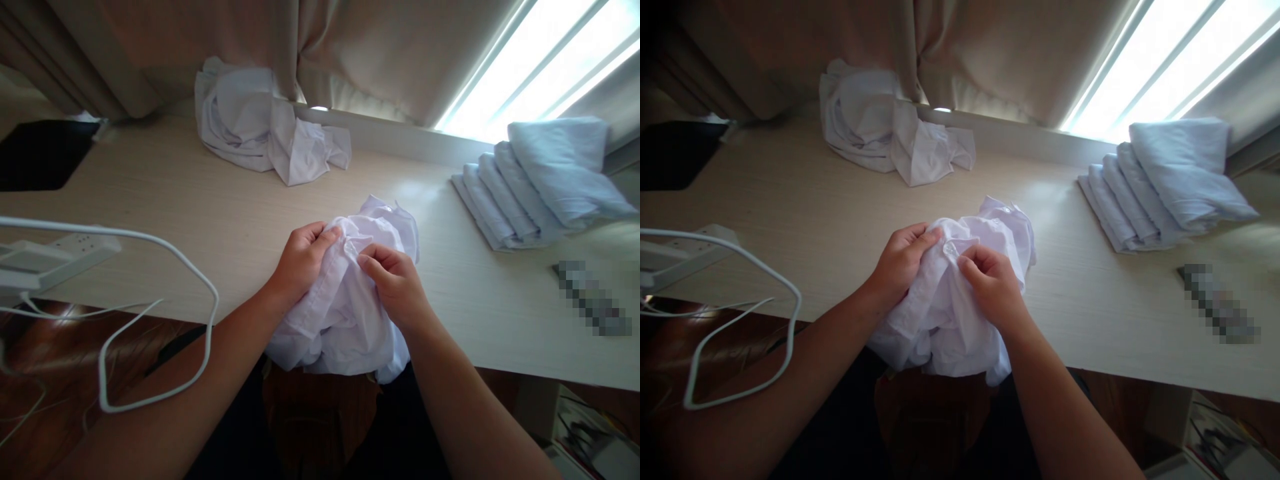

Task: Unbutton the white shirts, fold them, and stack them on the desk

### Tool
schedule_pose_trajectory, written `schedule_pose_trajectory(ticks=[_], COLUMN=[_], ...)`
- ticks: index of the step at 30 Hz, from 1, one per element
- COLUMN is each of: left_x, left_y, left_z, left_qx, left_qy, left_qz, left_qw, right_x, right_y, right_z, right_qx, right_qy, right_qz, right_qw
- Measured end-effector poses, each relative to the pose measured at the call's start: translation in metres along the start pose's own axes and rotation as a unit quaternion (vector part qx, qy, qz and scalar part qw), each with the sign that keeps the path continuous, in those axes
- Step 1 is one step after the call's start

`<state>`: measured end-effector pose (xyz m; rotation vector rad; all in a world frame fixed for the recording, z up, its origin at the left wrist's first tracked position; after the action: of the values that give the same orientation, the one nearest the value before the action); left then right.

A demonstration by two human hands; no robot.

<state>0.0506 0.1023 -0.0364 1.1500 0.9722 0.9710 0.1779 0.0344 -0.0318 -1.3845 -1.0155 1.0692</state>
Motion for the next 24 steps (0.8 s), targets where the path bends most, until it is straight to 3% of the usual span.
schedule_pose_trajectory(ticks=[6, 9, 11, 14, 17, 21, 24], left_x=[0.005, 0.011, 0.015, 0.019, 0.016, 0.012, 0.008], left_y=[-0.003, -0.005, -0.005, 0.003, 0.020, 0.025, 0.019], left_z=[-0.004, -0.012, -0.018, -0.029, -0.034, -0.016, -0.002], left_qx=[0.030, 0.058, 0.092, 0.171, 0.261, 0.351, 0.366], left_qy=[0.014, 0.022, 0.027, 0.083, 0.162, 0.135, 0.107], left_qz=[0.006, 0.011, 0.021, 0.085, 0.188, 0.247, 0.254], left_qw=[0.999, 0.998, 0.995, 0.978, 0.933, 0.893, 0.889], right_x=[0.000, -0.009, -0.020, -0.039, -0.056, -0.069, -0.073], right_y=[-0.011, -0.031, -0.045, -0.061, -0.072, -0.075, -0.065], right_z=[-0.008, -0.015, -0.013, -0.002, 0.012, 0.025, 0.034], right_qx=[-0.078, -0.132, -0.120, -0.087, -0.086, -0.080, -0.062], right_qy=[0.051, 0.114, 0.123, 0.093, 0.018, -0.070, -0.124], right_qz=[-0.049, -0.098, -0.112, -0.100, -0.092, -0.056, -0.036], right_qw=[0.995, 0.980, 0.979, 0.987, 0.992, 0.993, 0.990])
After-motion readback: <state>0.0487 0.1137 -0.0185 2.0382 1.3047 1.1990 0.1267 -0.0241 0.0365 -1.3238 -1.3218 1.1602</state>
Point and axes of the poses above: each hand's wrist, its own x-axis towards the middle knuckle, its own z-axis out of the palm, y = z × x, the point moved 8 cm from there along x, towards the middle knuckle, and after that the axes turned 7 degrees about y, right-handed, at the moved point
